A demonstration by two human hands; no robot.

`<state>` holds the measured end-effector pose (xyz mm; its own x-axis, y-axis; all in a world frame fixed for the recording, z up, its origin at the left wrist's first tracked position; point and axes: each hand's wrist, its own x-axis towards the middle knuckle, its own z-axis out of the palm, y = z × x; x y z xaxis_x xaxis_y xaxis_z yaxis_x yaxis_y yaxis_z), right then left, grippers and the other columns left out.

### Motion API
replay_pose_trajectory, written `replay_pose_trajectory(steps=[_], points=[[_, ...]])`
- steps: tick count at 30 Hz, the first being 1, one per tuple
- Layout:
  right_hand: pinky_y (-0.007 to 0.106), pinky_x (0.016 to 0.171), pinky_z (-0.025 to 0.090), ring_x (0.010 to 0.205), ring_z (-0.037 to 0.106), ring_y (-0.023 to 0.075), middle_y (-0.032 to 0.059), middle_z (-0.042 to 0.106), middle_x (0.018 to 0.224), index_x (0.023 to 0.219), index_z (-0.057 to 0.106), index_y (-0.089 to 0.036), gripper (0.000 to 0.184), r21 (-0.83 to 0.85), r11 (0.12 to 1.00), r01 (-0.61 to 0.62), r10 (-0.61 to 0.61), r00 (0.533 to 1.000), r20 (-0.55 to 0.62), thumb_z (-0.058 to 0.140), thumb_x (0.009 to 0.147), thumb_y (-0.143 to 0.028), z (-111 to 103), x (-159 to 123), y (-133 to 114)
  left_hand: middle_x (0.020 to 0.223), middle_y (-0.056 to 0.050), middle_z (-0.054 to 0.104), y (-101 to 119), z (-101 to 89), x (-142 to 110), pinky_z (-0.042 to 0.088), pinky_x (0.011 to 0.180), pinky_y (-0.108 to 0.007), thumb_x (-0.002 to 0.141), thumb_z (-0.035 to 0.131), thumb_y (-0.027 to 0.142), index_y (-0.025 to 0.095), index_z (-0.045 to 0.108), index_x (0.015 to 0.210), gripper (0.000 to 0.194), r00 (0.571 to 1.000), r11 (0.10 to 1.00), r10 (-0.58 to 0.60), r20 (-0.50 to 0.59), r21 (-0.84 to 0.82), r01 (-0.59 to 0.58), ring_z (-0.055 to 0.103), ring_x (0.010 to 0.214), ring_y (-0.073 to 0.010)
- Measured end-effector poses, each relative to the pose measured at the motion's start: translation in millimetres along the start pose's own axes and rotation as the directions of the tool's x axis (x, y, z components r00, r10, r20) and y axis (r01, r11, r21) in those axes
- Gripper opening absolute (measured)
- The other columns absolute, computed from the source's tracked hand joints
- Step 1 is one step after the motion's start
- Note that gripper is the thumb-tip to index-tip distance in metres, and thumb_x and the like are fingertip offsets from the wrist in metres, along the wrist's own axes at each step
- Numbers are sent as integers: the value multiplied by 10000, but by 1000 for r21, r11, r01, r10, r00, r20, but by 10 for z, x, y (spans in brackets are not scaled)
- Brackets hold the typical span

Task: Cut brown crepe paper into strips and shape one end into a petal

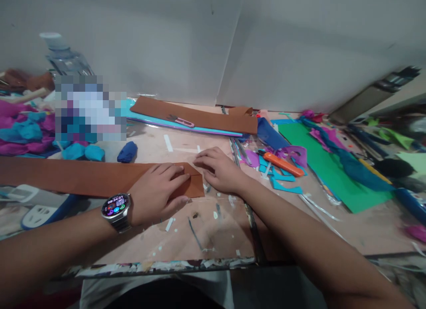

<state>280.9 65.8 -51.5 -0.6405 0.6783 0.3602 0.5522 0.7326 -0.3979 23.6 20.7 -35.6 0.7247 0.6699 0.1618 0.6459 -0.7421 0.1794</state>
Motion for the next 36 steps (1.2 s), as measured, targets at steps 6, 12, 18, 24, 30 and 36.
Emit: replay_pose_trajectory(steps=[6, 12, 18, 24, 30, 36], points=[[505, 1020, 495, 1149, 588, 295, 107, 701, 1183, 1194, 696, -238, 287, 28, 1000, 1, -1, 1000, -2, 622, 935, -141, -8, 17, -22, 1321, -163, 631, 2, -12, 8, 431, 1058, -535, 991, 520, 521, 160, 617, 1246, 453, 1000, 999, -21, 3, -50, 21, 551, 1225, -351], [518, 1006, 494, 1138, 590, 306, 117, 705, 1178, 1197, 694, -241, 251, 41, 999, 4, -4, 1000, 4, 626, 959, -204, -9, 23, -29, 1243, -147, 663, 12, -18, 14, 440, 1037, -522, 973, 558, 487, 153, 564, 1298, 466, 998, 993, -61, -15, -105, 60, 572, 1172, -339], [483, 1005, 482, 1108, 599, 287, 109, 712, 1140, 1187, 687, -225, 255, 52, 999, 15, -16, 1000, 19, 608, 953, -162, -26, 23, -36, 1290, -144, 654, 5, -22, 21, 442, 1049, -522, 974, 585, 430, 152, 629, 1182, 350, 999, 998, -36, -10, -57, 36, 563, 1210, -338], [483, 973, 490, 1075, 600, 286, 102, 722, 1105, 1173, 692, -220, 281, 60, 998, 19, -19, 1000, 11, 598, 925, -125, -28, 23, -39, 1129, -79, 709, -46, 13, 24, 490, 981, -486, 1022, 511, 293, 195, 708, 995, 222, 999, 998, -19, -30, -57, 17, 604, 1092, -286], [468, 927, 506, 1040, 610, 285, 101, 720, 1044, 1132, 703, -213, 277, 56, 998, -13, 16, 999, -41, 588, 903, -108, -14, 16, 0, 1074, -93, 715, -84, -7, 18, 517, 926, -452, 993, 538, 226, 178, 703, 952, 176, 983, 990, -11, -181, -143, -15, 620, 1017, -267], [305, 728, 536, 803, 659, 187, 49, 728, 945, 1296, 661, -218, 454, 186, 972, -140, 147, 989, -23, 635, 855, -109, 25, -38, -10, 1007, -77, 695, -35, -75, 22, 498, 888, -435, 1015, 516, 275, 186, 654, 984, 166, 948, 946, -120, -295, -325, 19, 603, 955, -242]])
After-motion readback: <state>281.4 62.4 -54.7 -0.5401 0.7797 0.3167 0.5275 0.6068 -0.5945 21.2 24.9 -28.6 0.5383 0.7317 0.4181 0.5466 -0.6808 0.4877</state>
